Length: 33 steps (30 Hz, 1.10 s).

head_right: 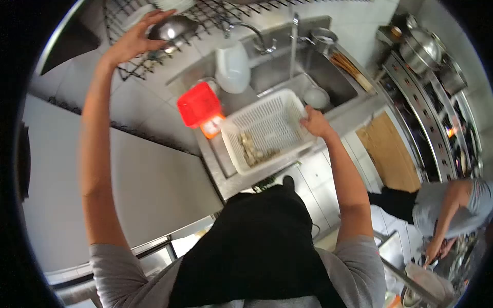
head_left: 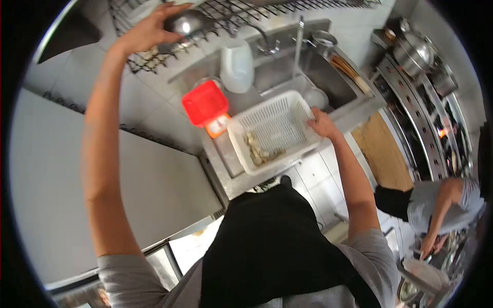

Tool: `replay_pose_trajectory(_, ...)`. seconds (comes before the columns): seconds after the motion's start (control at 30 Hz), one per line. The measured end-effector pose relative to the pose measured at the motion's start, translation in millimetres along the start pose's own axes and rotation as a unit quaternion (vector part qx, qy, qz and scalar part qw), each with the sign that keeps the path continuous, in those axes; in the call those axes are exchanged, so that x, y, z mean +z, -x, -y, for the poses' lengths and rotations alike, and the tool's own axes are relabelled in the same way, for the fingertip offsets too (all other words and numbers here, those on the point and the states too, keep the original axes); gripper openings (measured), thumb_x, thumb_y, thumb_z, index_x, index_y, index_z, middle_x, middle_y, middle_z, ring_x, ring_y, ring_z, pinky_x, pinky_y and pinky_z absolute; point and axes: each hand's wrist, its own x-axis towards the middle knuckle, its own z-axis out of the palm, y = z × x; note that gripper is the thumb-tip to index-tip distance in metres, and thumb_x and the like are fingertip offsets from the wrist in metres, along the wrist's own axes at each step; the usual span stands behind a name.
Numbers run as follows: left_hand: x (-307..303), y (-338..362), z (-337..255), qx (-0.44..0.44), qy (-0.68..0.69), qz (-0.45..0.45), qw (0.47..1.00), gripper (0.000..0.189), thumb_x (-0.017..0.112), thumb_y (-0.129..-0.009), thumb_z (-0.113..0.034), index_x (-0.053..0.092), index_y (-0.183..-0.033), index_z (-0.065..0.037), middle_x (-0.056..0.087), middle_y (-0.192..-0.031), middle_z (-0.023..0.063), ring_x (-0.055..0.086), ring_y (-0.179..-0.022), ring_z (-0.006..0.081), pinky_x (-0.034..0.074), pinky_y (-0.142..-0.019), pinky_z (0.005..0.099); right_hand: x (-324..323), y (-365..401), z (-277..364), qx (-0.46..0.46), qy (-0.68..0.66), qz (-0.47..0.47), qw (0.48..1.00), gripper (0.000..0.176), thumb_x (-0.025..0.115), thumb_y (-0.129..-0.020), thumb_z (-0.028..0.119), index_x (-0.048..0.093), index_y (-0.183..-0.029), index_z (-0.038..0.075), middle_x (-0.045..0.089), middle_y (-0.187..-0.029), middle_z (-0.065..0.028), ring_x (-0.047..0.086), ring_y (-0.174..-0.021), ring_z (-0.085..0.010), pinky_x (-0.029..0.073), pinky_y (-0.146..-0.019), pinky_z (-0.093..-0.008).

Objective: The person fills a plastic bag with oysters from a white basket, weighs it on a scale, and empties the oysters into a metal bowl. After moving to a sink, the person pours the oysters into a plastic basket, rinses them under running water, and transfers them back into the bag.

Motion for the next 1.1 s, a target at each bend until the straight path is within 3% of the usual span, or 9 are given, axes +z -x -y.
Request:
replay_pose_trajectory(0.07, 9, -11, 3, -0.012, 0.022, 0.018, 1.0, 0.086, 0.083, -0.072, -0.033, 0.044, -0.146, -0.014, 0.041, -0.146, 0.0158, 0.036, -0.139, 0.0288, 0.029, -0.116, 0.0393, -33, 21, 7, 0.061, -0.033, -0.008, 0.998, 0.035, 0.063, -0.085, 0.025, 0.052, -0.108, -0.001, 0.06, -0.105, -0.0303, 0.056, -0.102, -0.0482, 0.046, -0.085, -0.0497)
replay_pose_trajectory(0.13, 16, -14, 4, -0.003, -0.031, -0.021, 0.999, 0.096, 0.086, -0.064, -0.039, 0.043, -0.145, -0.012, 0.042, -0.143, 0.0232, 0.039, -0.136, 0.0375, 0.032, -0.114, 0.0417, -48, 41, 14, 0.084, -0.034, -0.113, 0.989, 0.032, 0.065, -0.083, 0.017, 0.046, -0.103, 0.0, 0.063, -0.088, -0.0322, 0.061, -0.084, -0.0508, 0.047, -0.072, -0.054)
replay_pose_trajectory(0.27, 9, -20, -9, -0.048, -0.026, 0.037, 0.998, 0.109, 0.09, -0.057, -0.042, 0.039, -0.145, -0.002, 0.046, -0.139, 0.0225, 0.046, -0.13, 0.0353, 0.038, -0.108, 0.0399, -66, 59, 43, 0.12, -0.007, -0.186, 0.975, 0.03, 0.062, -0.084, 0.012, 0.044, -0.106, 0.001, 0.062, -0.085, -0.0315, 0.06, -0.084, -0.051, 0.047, -0.071, -0.0551)
replay_pose_trajectory(0.33, 10, -19, -8, -0.067, -0.038, 0.03, 0.997, 0.108, 0.09, -0.058, -0.041, 0.039, -0.145, -0.002, 0.048, -0.136, 0.0225, 0.047, -0.129, 0.0359, 0.038, -0.107, 0.04, -60, 60, 40, 0.076, 0.025, -0.246, 0.966, 0.031, 0.061, -0.084, 0.01, 0.043, -0.108, 0.002, 0.062, -0.081, -0.0308, 0.06, -0.083, -0.0512, 0.046, -0.071, -0.0561)
replay_pose_trajectory(0.43, 10, -11, -10, -0.12, -0.05, 0.02, 0.991, 0.105, 0.089, -0.06, -0.037, 0.038, -0.146, -0.003, 0.05, -0.13, 0.0226, 0.049, -0.125, 0.0373, 0.04, -0.105, 0.0409, -67, 58, 36, 0.129, 0.017, -0.26, 0.957, 0.032, 0.061, -0.085, 0.01, 0.043, -0.11, 0.003, 0.063, -0.085, -0.0307, 0.06, -0.084, -0.0518, 0.046, -0.072, -0.0568)
replay_pose_trajectory(0.67, 28, -2, 9, -0.07, -0.117, -0.114, 0.984, 0.107, 0.087, -0.062, -0.045, 0.037, -0.146, -0.003, 0.045, -0.139, 0.0236, 0.045, -0.129, 0.0428, 0.04, -0.107, 0.0445, -61, 60, 25, 0.13, 0.035, -0.281, 0.95, 0.031, 0.061, -0.085, 0.01, 0.043, -0.11, 0.004, 0.064, -0.086, -0.0302, 0.061, -0.082, -0.0516, 0.046, -0.07, -0.0569)
replay_pose_trajectory(0.77, 28, -1, 5, -0.137, -0.142, -0.102, 0.975, 0.112, 0.088, -0.058, -0.049, 0.036, -0.146, -0.002, 0.045, -0.138, 0.0242, 0.045, -0.129, 0.0427, 0.04, -0.107, 0.0448, -53, 59, 14, 0.118, 0.044, -0.289, 0.949, 0.031, 0.061, -0.085, 0.009, 0.042, -0.11, 0.004, 0.064, -0.084, -0.0298, 0.061, -0.081, -0.0514, 0.047, -0.069, -0.0562)
replay_pose_trajectory(0.9, 27, -6, -1, -0.141, -0.079, -0.07, 0.984, 0.117, 0.089, -0.055, -0.045, 0.034, -0.148, 0.001, 0.047, -0.135, 0.0258, 0.049, -0.126, 0.0396, 0.042, -0.105, 0.043, -55, 54, 6, 0.141, 0.017, -0.302, 0.943, 0.031, 0.063, -0.085, 0.01, 0.045, -0.111, 0.005, 0.063, -0.085, -0.0304, 0.061, -0.081, -0.0513, 0.047, -0.069, -0.0539)
replay_pose_trajectory(1.1, 21, -8, -8, -0.118, -0.104, -0.067, 0.985, 0.103, 0.083, -0.062, -0.031, 0.035, -0.147, 0.003, 0.051, -0.13, 0.0233, 0.052, -0.123, 0.0349, 0.044, -0.102, 0.039, -56, 48, 5, 0.126, 0.021, -0.314, 0.941, 0.031, 0.063, -0.085, 0.01, 0.045, -0.11, 0.005, 0.063, -0.082, -0.0294, 0.061, -0.079, -0.0504, 0.047, -0.067, -0.0538)
